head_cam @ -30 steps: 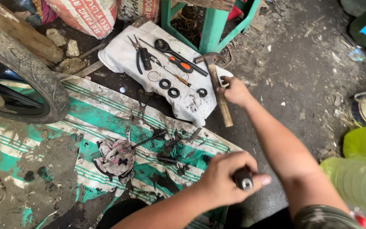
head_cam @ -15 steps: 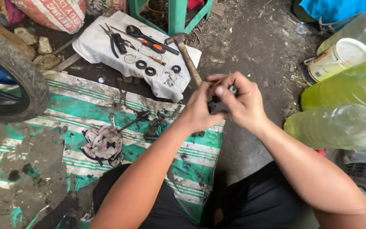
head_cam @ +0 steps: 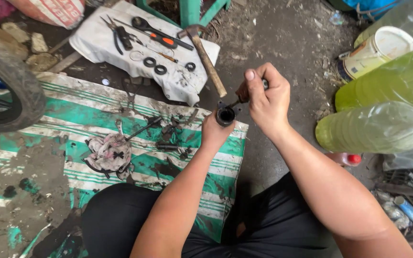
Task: Disassembling a motorcycle fork to remove seals and internal components using a hammer, screwdriver, and other hand tools.
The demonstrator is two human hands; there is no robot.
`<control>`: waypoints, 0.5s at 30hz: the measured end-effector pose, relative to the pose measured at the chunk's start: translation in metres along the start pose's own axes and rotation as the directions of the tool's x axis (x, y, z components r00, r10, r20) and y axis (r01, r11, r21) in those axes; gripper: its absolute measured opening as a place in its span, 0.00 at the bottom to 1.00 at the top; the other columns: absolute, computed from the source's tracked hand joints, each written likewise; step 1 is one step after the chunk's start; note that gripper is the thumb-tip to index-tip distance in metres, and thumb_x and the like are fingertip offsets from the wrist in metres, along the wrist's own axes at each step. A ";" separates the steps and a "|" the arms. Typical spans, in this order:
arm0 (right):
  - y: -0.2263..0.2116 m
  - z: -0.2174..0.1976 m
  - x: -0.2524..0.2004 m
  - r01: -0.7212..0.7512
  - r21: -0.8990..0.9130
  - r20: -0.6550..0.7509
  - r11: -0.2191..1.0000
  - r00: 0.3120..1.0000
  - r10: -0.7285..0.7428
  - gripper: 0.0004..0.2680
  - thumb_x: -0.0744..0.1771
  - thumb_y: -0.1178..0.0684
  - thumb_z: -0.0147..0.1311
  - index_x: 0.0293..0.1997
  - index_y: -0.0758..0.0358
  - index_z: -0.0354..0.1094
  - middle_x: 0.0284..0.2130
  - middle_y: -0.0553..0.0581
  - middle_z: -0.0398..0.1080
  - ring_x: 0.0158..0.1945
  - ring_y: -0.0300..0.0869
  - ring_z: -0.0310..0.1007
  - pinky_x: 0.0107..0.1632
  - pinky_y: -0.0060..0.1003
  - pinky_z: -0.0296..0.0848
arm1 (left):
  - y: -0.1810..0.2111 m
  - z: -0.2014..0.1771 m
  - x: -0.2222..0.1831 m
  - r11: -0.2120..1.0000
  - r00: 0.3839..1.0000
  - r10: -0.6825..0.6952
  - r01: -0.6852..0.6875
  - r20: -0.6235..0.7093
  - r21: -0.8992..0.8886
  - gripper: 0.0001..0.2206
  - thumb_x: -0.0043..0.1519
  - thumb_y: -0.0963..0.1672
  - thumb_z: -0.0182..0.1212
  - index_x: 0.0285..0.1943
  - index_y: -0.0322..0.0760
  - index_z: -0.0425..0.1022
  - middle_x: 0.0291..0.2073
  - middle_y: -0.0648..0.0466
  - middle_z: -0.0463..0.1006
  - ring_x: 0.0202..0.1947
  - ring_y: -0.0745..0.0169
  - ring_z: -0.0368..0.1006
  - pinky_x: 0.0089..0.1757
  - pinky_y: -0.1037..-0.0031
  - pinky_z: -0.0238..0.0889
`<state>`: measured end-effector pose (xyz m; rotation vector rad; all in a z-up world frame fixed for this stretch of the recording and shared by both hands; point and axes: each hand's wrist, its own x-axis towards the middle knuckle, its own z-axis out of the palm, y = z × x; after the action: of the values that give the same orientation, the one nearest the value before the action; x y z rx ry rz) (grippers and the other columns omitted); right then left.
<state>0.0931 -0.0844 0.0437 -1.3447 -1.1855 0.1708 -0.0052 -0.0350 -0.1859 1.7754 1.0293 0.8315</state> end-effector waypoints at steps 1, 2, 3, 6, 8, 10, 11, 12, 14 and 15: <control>0.001 -0.002 0.002 -0.015 -0.005 -0.002 1.000 1.000 0.015 0.15 0.78 0.53 0.54 0.33 0.65 0.67 0.19 0.58 0.75 0.24 0.46 0.80 0.35 0.38 0.76 | 0.007 0.004 -0.003 1.000 1.000 -0.010 0.010 0.013 0.000 0.20 0.47 0.51 0.80 0.42 0.40 0.80 0.32 0.41 0.85 0.42 0.30 0.84 0.41 0.43 0.76; 0.002 0.000 0.006 -0.017 0.028 -0.024 0.999 1.000 0.017 0.15 0.78 0.54 0.52 0.32 0.65 0.66 0.17 0.59 0.73 0.24 0.47 0.80 0.33 0.37 0.76 | 0.012 0.005 -0.003 0.999 0.998 0.034 -0.035 -0.047 -0.026 0.17 0.45 0.49 0.78 0.40 0.42 0.79 0.29 0.43 0.84 0.38 0.32 0.84 0.38 0.46 0.76; 0.002 0.002 0.010 -0.018 0.061 -0.046 0.998 0.999 0.021 0.15 0.79 0.55 0.50 0.32 0.66 0.66 0.16 0.60 0.71 0.23 0.48 0.80 0.31 0.37 0.76 | 0.018 0.005 -0.002 0.996 0.991 0.075 -0.081 -0.107 -0.048 0.15 0.43 0.46 0.75 0.37 0.44 0.78 0.25 0.45 0.83 0.35 0.34 0.84 0.36 0.49 0.76; -0.012 0.002 0.012 -0.185 0.030 -0.024 0.982 0.982 0.185 0.13 0.78 0.50 0.51 0.37 0.62 0.62 0.21 0.51 0.67 0.22 0.35 0.67 0.28 0.31 0.70 | 0.030 -0.011 -0.005 0.985 0.991 0.127 -0.132 -0.051 -0.114 0.16 0.50 0.41 0.73 0.47 0.34 0.80 0.32 0.45 0.88 0.29 0.39 0.83 0.34 0.57 0.73; -0.010 0.005 0.016 -0.174 0.022 -0.024 0.984 0.984 0.175 0.13 0.78 0.51 0.51 0.36 0.62 0.61 0.21 0.51 0.67 0.21 0.36 0.66 0.27 0.31 0.70 | 0.021 -0.004 -0.005 0.991 0.993 0.110 -0.114 -0.051 -0.076 0.17 0.50 0.41 0.73 0.49 0.36 0.80 0.33 0.46 0.88 0.31 0.39 0.83 0.38 0.57 0.74; -0.009 0.008 0.019 -0.159 0.018 -0.022 0.987 0.987 0.159 0.14 0.78 0.51 0.50 0.36 0.62 0.60 0.20 0.51 0.66 0.21 0.36 0.66 0.26 0.31 0.71 | 0.023 -0.005 -0.005 0.994 0.994 0.097 -0.099 -0.057 -0.035 0.18 0.51 0.42 0.74 0.51 0.37 0.81 0.34 0.48 0.89 0.33 0.39 0.82 0.42 0.57 0.75; -0.010 0.009 0.021 -0.168 0.022 -0.022 0.986 0.985 0.169 0.14 0.78 0.51 0.50 0.35 0.62 0.60 0.20 0.51 0.65 0.20 0.36 0.66 0.25 0.32 0.70 | 0.029 -0.008 -0.005 0.992 0.992 0.103 -0.108 -0.073 -0.065 0.16 0.51 0.41 0.73 0.48 0.35 0.81 0.32 0.47 0.88 0.30 0.41 0.83 0.38 0.58 0.75; -0.010 0.010 0.022 -0.178 0.024 -0.023 0.984 0.984 0.178 0.14 0.78 0.50 0.51 0.35 0.62 0.59 0.19 0.51 0.64 0.19 0.36 0.66 0.25 0.32 0.70 | 0.036 -0.011 -0.005 0.988 0.990 0.108 -0.116 -0.089 -0.097 0.14 0.50 0.40 0.73 0.46 0.33 0.81 0.30 0.46 0.88 0.28 0.43 0.84 0.34 0.60 0.75; -0.009 0.010 0.026 -0.162 -0.004 -0.028 0.987 0.986 0.162 0.15 0.78 0.51 0.51 0.34 0.62 0.59 0.20 0.51 0.65 0.20 0.37 0.67 0.25 0.33 0.72 | 0.023 -0.002 -0.005 0.989 0.987 0.126 -0.133 -0.098 -0.065 0.15 0.50 0.41 0.73 0.46 0.35 0.80 0.31 0.48 0.88 0.28 0.43 0.81 0.39 0.60 0.74; -0.008 0.010 0.027 -0.145 -0.033 -0.032 0.989 0.989 0.144 0.15 0.78 0.52 0.51 0.33 0.62 0.60 0.20 0.52 0.65 0.20 0.38 0.68 0.25 0.34 0.74 | 0.017 0.003 -0.006 0.988 0.984 0.146 -0.150 -0.107 -0.034 0.16 0.50 0.41 0.74 0.47 0.37 0.80 0.31 0.49 0.87 0.28 0.42 0.79 0.44 0.61 0.72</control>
<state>0.0941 -0.0613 0.0633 -1.4602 -1.0716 0.2339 -0.0005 -0.0456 -0.1718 1.8051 0.9477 1.0398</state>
